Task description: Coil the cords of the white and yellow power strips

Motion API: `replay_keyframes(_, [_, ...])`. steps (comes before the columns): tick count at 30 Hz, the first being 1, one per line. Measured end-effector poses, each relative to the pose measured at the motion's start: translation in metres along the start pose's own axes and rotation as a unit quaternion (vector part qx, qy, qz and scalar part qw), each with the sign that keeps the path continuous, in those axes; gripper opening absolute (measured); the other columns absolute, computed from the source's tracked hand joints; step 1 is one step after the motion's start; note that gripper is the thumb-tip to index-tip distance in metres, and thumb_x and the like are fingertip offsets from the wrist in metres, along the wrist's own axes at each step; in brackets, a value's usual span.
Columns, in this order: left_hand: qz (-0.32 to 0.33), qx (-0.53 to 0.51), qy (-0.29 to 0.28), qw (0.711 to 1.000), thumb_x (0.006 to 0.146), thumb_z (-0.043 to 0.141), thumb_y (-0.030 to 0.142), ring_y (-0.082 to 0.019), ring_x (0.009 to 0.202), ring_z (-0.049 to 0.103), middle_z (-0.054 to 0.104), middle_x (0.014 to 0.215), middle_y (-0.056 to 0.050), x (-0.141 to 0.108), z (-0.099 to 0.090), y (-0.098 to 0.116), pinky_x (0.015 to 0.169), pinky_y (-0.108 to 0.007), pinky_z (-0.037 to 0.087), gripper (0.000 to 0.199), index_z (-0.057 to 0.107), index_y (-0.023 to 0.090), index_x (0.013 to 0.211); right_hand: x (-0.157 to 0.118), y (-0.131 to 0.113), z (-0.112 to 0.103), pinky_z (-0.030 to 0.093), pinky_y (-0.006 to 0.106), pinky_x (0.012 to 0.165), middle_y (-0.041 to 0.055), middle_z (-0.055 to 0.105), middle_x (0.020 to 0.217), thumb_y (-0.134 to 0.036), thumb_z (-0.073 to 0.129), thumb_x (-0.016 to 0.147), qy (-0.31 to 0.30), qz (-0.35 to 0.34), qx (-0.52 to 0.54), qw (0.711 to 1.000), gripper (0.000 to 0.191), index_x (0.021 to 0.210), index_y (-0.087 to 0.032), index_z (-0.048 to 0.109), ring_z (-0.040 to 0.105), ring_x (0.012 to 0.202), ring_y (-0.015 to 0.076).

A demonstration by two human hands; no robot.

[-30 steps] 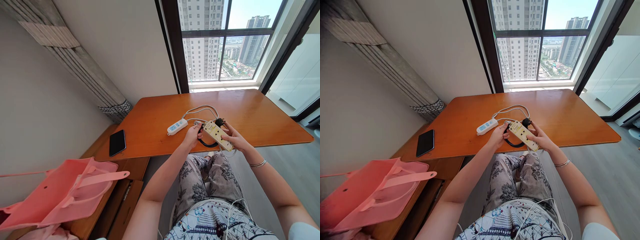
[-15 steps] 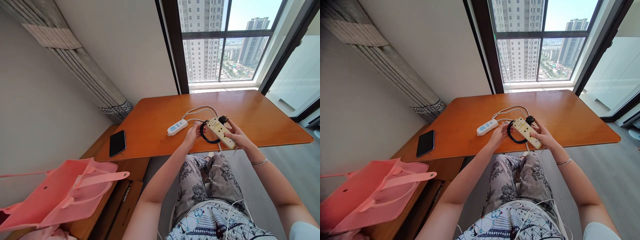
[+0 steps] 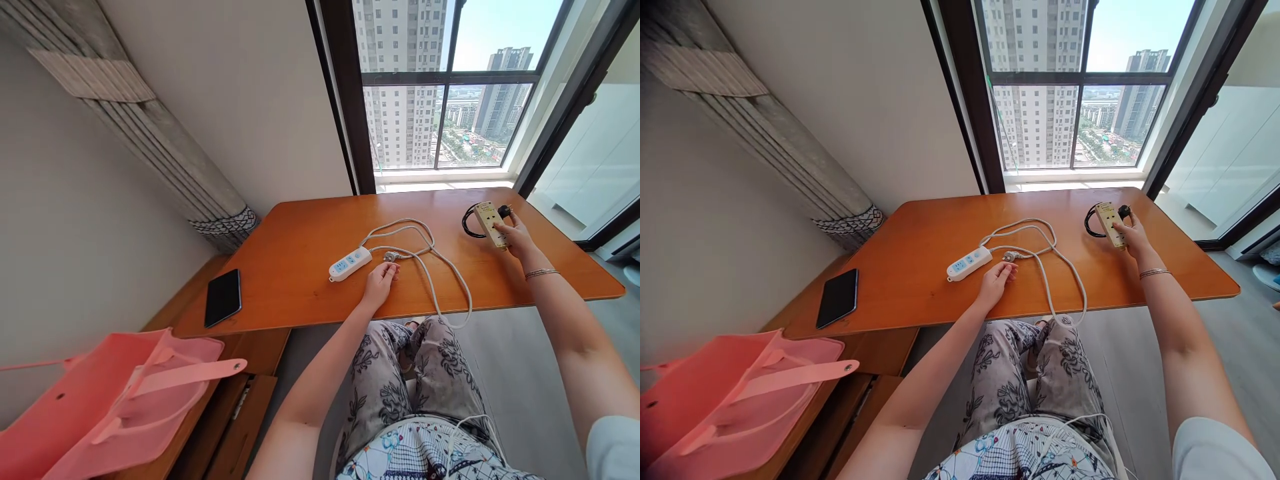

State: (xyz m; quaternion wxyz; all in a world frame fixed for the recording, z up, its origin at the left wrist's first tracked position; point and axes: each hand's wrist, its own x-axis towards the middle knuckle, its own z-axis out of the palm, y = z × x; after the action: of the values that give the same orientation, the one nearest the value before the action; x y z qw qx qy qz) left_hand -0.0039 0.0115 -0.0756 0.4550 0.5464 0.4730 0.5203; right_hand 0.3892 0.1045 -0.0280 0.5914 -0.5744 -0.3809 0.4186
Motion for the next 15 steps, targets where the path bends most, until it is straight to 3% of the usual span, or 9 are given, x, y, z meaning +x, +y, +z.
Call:
replay_keyframes(5, [0.022,0.087,-0.021,0.996,0.088,0.056,0.040,-0.016,0.071,0.064,0.072,0.090,-0.007,-0.001,-0.004,-0.005,0.070,-0.029,0.052,0.026,0.069,0.017,0.091,0.033,-0.001,-0.007,0.057,0.024,0.055,0.0123,0.071,0.114,-0.015,0.073,0.075,-0.012,-0.012,-0.079,0.997,0.089,0.155,-0.024,0.035,0.070,0.070,0.0182])
replay_keyframes(11, [0.054,0.146,-0.041,0.987,0.089,0.052,0.038,-0.019,0.075,0.066,0.071,0.090,-0.008,-0.005,-0.006,-0.005,0.072,-0.033,0.053,0.028,0.068,0.017,0.095,0.064,0.001,-0.012,0.057,0.026,0.057,0.0160,0.068,0.121,-0.019,0.073,0.076,-0.057,-0.008,-0.151,0.987,0.090,0.156,-0.023,0.031,0.070,0.075,0.0192])
replay_keyframes(15, [0.068,0.174,-0.053,0.981,0.091,0.051,0.036,-0.018,0.077,0.065,0.071,0.090,-0.007,-0.007,-0.007,-0.004,0.073,-0.032,0.052,0.025,0.067,0.017,0.095,0.083,-0.003,-0.019,0.057,0.028,0.063,0.0195,0.064,0.129,-0.026,0.074,0.079,-0.065,-0.016,-0.277,0.959,0.094,0.159,-0.021,0.024,0.070,0.083,0.0215])
